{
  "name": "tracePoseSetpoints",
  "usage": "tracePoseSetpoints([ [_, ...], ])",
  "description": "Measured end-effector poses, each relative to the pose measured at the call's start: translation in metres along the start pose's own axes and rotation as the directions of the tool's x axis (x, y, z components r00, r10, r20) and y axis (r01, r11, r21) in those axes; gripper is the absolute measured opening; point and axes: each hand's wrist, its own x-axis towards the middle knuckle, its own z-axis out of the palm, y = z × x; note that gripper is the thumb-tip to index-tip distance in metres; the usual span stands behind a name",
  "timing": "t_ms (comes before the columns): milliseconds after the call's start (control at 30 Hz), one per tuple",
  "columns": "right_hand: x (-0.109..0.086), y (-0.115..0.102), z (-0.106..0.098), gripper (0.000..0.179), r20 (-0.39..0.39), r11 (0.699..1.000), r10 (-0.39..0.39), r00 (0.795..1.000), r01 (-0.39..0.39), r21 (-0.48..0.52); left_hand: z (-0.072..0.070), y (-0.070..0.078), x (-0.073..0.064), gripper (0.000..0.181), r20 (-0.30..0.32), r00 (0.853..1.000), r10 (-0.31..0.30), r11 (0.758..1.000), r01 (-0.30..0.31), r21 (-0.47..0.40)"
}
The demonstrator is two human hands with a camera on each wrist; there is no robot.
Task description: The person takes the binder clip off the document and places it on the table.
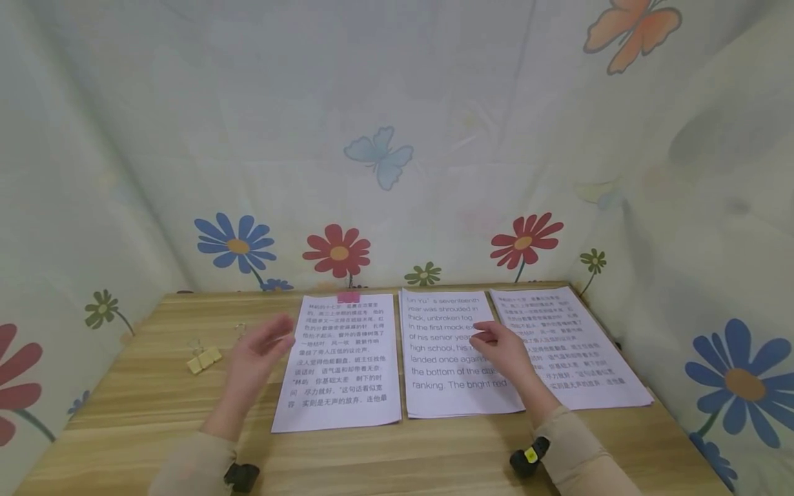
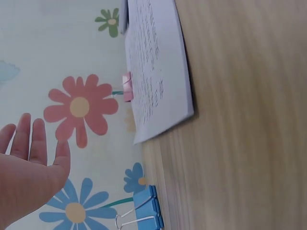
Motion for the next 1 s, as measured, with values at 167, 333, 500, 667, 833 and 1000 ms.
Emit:
tracePoseSetpoints([
  [167, 0.001, -0.009, 0.016, 0.036, 0.018, 0.999, -0.024, 1.000, 0.023, 0.027, 0.009, 0.001, -0.002, 0.050, 0.035, 0.999, -0.004, 1.000, 0.004, -0.016],
  [333, 0.001, -0.019, 0.032, 0.035, 0.045, 0.998, -0.027, 0.999, 0.025, 0.051, 0.016, 0.003, -0.004, 0.051, 0.067, 0.998, -0.018, 1.000, 0.019, -0.007],
  [500, 0.000, -0.029, 0.046, 0.035, 0.077, 0.996, -0.046, 0.996, 0.040, 0.078, 0.022, 0.004, -0.003, 0.051, 0.099, 0.994, -0.036, 0.999, 0.032, 0.037],
  [667, 0.002, -0.039, 0.062, 0.036, 0.128, 0.993, -0.073, 0.989, 0.061, 0.096, 0.027, 0.005, -0.003, 0.053, 0.121, 0.993, -0.009, 0.997, -0.001, 0.082],
  [833, 0.004, -0.048, 0.077, 0.036, 0.160, 0.990, -0.109, 0.981, 0.093, 0.102, 0.033, 0.006, -0.004, 0.052, 0.131, 0.991, 0.015, 0.998, -0.023, 0.061],
  [1000, 0.007, -0.054, 0.089, 0.035, 0.169, 0.988, -0.111, 0.979, 0.090, 0.128, 0.041, 0.011, -0.007, 0.052, 0.128, 0.991, 0.043, 0.999, -0.046, 0.022],
])
